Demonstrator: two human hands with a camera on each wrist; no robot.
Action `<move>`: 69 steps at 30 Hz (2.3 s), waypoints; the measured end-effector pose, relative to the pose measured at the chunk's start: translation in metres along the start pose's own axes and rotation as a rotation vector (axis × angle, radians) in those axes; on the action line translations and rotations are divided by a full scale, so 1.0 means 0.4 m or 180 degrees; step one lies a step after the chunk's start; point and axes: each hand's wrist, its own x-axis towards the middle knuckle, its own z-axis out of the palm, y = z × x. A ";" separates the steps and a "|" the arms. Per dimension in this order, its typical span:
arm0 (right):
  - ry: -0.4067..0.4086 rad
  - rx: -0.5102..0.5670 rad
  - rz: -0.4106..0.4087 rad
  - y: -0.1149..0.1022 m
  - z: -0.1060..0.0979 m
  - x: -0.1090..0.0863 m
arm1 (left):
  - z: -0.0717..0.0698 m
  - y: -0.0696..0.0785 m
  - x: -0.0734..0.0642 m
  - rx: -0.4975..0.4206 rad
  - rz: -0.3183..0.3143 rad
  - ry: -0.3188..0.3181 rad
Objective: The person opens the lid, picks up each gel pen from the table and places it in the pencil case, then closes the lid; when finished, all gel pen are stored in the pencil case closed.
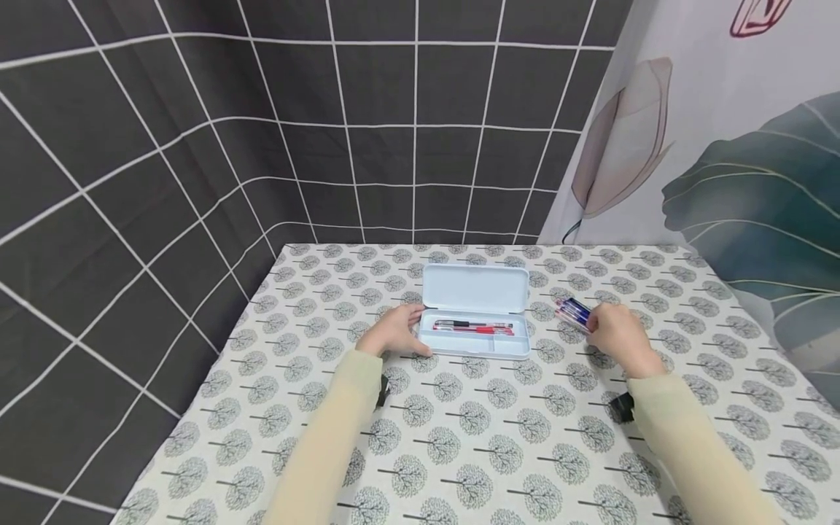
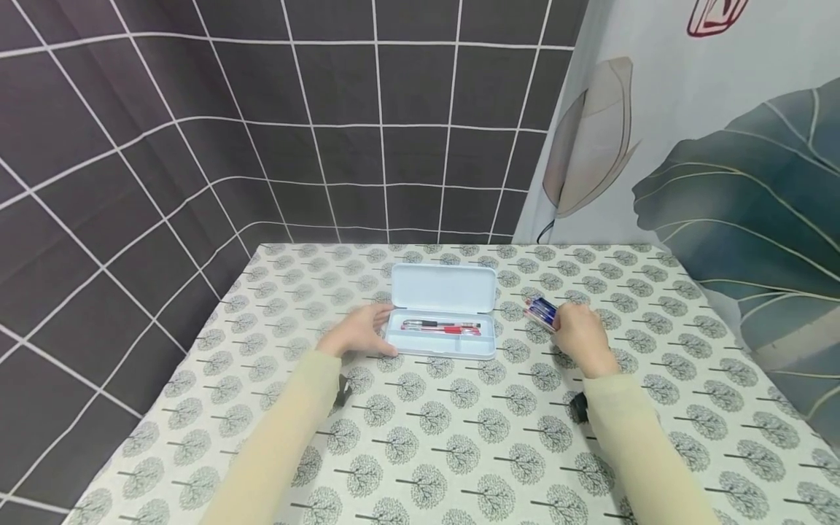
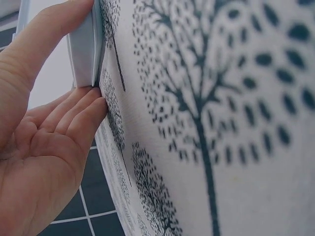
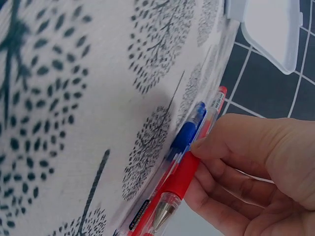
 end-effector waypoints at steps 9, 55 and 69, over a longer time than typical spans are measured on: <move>0.0052 0.0034 -0.0025 -0.023 -0.004 -0.005 | 0.000 -0.001 -0.001 0.0020 -0.0005 -0.0002; 0.0197 0.0274 -0.0819 -0.249 0.042 0.072 | 0.003 0.003 -0.004 0.0008 -0.0020 0.0013; 0.0194 0.0231 -0.1034 -0.326 0.077 0.099 | -0.002 -0.002 0.006 0.0046 -0.0007 0.0048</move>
